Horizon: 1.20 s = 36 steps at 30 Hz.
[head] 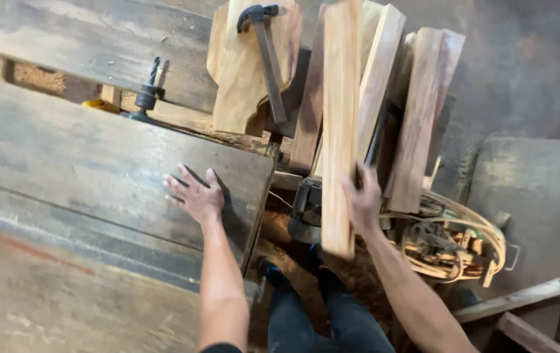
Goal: Cutting wood boards on a table saw and marking them for assembly using a square and pencil
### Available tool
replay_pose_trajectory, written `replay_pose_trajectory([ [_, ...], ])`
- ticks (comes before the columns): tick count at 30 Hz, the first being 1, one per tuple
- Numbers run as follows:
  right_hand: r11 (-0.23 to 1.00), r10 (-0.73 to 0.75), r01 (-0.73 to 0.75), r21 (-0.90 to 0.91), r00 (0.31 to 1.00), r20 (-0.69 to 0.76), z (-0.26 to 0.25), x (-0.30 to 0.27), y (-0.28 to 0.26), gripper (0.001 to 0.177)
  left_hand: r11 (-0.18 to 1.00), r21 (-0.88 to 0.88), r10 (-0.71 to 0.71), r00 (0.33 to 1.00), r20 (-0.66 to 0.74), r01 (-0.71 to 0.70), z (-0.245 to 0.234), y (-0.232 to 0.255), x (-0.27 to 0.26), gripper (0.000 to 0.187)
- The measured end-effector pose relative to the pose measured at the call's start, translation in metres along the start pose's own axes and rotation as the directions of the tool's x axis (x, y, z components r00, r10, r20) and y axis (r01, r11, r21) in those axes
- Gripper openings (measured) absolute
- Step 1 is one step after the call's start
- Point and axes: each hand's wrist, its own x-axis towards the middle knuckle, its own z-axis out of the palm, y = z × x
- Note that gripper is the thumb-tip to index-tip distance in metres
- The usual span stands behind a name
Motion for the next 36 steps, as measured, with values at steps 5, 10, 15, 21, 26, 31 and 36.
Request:
replay_pose_trajectory([
  [5,1.000,0.004,-0.006,0.010,0.985,0.173,-0.069,-0.104,-0.028,0.048,0.993,-0.119,0.023,0.984,0.175,-0.002,0.005,-0.030,0.015,0.094],
  [10,0.996,-0.036,0.017,0.082,0.970,0.240,-0.064,-0.180,-0.020,0.048,0.904,-0.423,0.043,0.975,0.217,0.055,0.024,-0.004,-0.099,0.049],
  [15,0.979,-0.189,0.205,-0.010,0.920,0.344,-0.027,-0.238,-0.045,0.039,0.430,-0.852,0.243,0.870,0.429,0.300,-0.094,0.021,-0.254,0.101],
  [21,0.983,-0.182,0.146,0.110,0.719,0.670,0.001,-0.280,-0.064,0.048,0.514,-0.833,-0.030,0.974,0.223,0.206,-0.147,-0.049,-0.260,0.087],
  [26,0.970,-0.237,0.219,0.108,0.736,0.634,-0.003,-0.291,-0.088,0.060,0.869,-0.495,0.010,0.998,0.069,0.026,-0.195,-0.125,-0.284,0.094],
  [31,0.894,-0.449,0.384,0.233,0.748,0.489,0.008,-0.264,-0.120,0.060,0.818,-0.570,0.206,0.966,0.157,-0.081,-0.181,-0.208,-0.293,0.098],
  [36,0.625,-0.706,0.780,0.022,0.553,0.441,0.012,-0.245,-0.151,0.076,0.904,-0.407,0.223,0.955,0.195,-0.128,-0.189,-0.242,-0.313,0.108],
])
